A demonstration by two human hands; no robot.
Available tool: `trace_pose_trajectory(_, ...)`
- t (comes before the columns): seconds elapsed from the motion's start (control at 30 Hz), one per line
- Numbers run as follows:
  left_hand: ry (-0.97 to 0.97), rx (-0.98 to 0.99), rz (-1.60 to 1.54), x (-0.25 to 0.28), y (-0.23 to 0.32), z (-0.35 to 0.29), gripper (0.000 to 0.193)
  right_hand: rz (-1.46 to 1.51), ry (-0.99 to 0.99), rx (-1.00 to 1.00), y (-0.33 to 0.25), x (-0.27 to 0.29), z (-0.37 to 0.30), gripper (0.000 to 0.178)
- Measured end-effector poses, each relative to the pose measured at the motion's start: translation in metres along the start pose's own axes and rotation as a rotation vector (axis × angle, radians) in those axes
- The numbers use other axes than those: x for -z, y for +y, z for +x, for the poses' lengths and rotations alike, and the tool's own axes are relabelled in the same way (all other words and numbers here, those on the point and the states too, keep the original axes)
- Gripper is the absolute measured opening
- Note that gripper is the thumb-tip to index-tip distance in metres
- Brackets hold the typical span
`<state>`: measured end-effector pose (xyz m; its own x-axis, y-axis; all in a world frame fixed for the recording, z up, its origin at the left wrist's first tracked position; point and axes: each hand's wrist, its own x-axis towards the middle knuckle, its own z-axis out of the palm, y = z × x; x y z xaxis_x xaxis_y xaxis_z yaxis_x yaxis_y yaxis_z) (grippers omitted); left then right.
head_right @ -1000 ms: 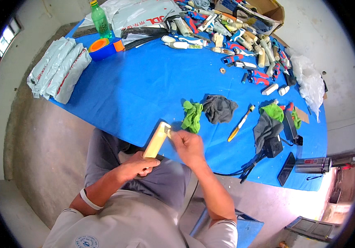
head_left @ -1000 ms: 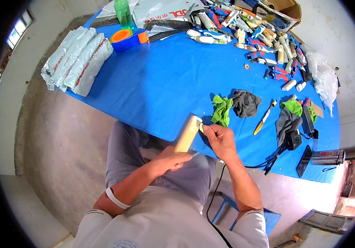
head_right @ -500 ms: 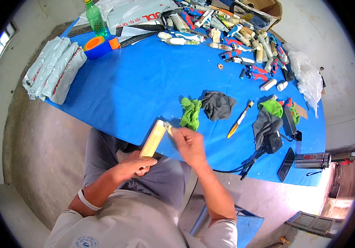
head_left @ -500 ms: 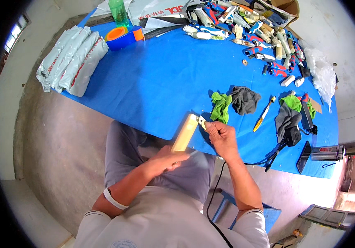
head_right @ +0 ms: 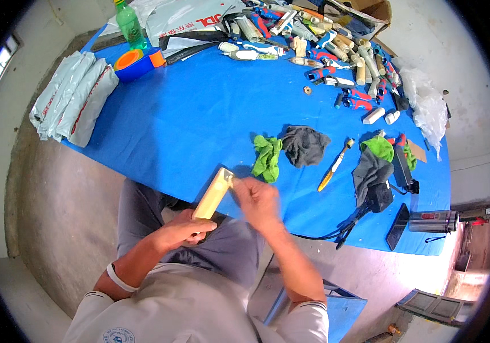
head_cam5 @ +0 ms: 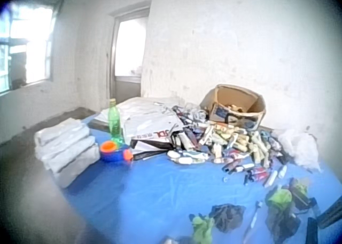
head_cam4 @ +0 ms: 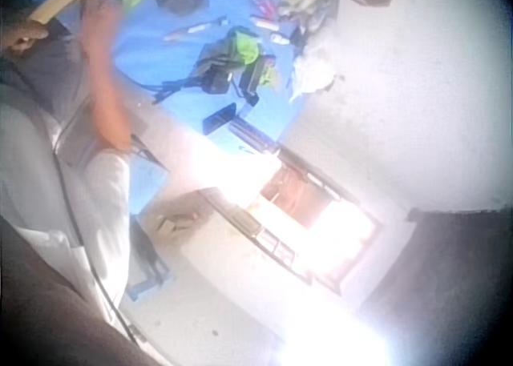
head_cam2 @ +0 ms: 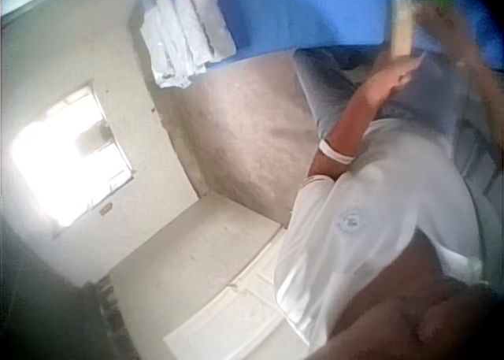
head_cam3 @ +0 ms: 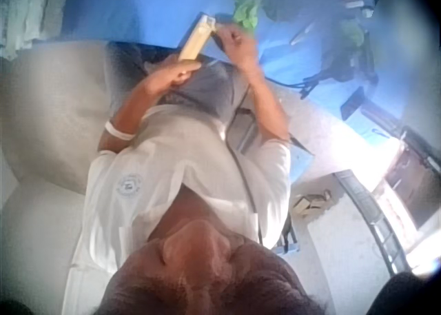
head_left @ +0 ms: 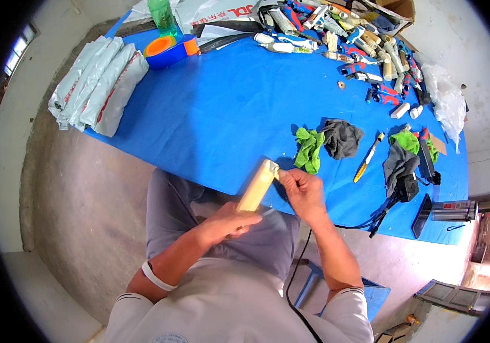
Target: The person holds a cylindrical wooden object and uses a small handheld tool to scrape and shape its surface. After shaping, the person wipes the wooden object with a green cloth to remove debris.
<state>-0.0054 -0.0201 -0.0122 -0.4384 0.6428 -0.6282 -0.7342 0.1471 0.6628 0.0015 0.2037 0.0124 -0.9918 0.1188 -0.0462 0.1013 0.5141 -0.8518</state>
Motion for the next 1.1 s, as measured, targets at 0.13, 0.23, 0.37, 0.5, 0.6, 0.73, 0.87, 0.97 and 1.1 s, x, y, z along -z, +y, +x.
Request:
trace_pose_trajectory(0.13, -0.012, -0.012, -0.004, 0.001, 0.000, -0.003, 0.025, -0.102, 0.042, 0.114, -0.011, -0.005, -0.010, 0.031)
trace_pose_trajectory(0.23, 0.005, -0.011, 0.018, 0.000, 0.001, -0.003, 0.025, -0.061, 0.055, 0.112, -0.006, -0.001, -0.008, 0.032)
trace_pose_trajectory(0.37, -0.018, 0.000, 0.009, 0.003, -0.003, -0.001, 0.026, -0.081, 0.041, 0.073, -0.010, 0.003, -0.011, 0.032)
trace_pose_trajectory(0.5, 0.011, -0.005, 0.016, 0.003, -0.003, -0.004, 0.027, 0.037, 0.076, 0.049, 0.000, -0.001, -0.012, 0.032)
trace_pose_trajectory(0.6, 0.008, -0.001, 0.022, 0.002, 0.000, -0.004, 0.027, 0.129, 0.089, -0.039, -0.009, 0.008, -0.006, 0.032)
trace_pose_trajectory(0.73, 0.009, -0.006, 0.007, 0.000, 0.003, -0.004, 0.026, 0.095, 0.066, -0.018, 0.001, -0.006, 0.000, 0.032)
trace_pose_trajectory(0.87, -0.011, -0.037, -0.002, 0.005, -0.004, -0.003, 0.025, 0.044, 0.028, 0.010, -0.004, -0.008, 0.001, 0.030)
trace_pose_trajectory(0.97, -0.014, -0.039, 0.012, 0.003, -0.002, -0.003, 0.025, -0.046, 0.035, 0.063, -0.008, -0.013, -0.010, 0.029)
trace_pose_trajectory(1.1, 0.024, -0.015, 0.017, 0.000, 0.003, -0.006, 0.025, -0.061, 0.027, -0.004, -0.013, -0.004, 0.000, 0.029)
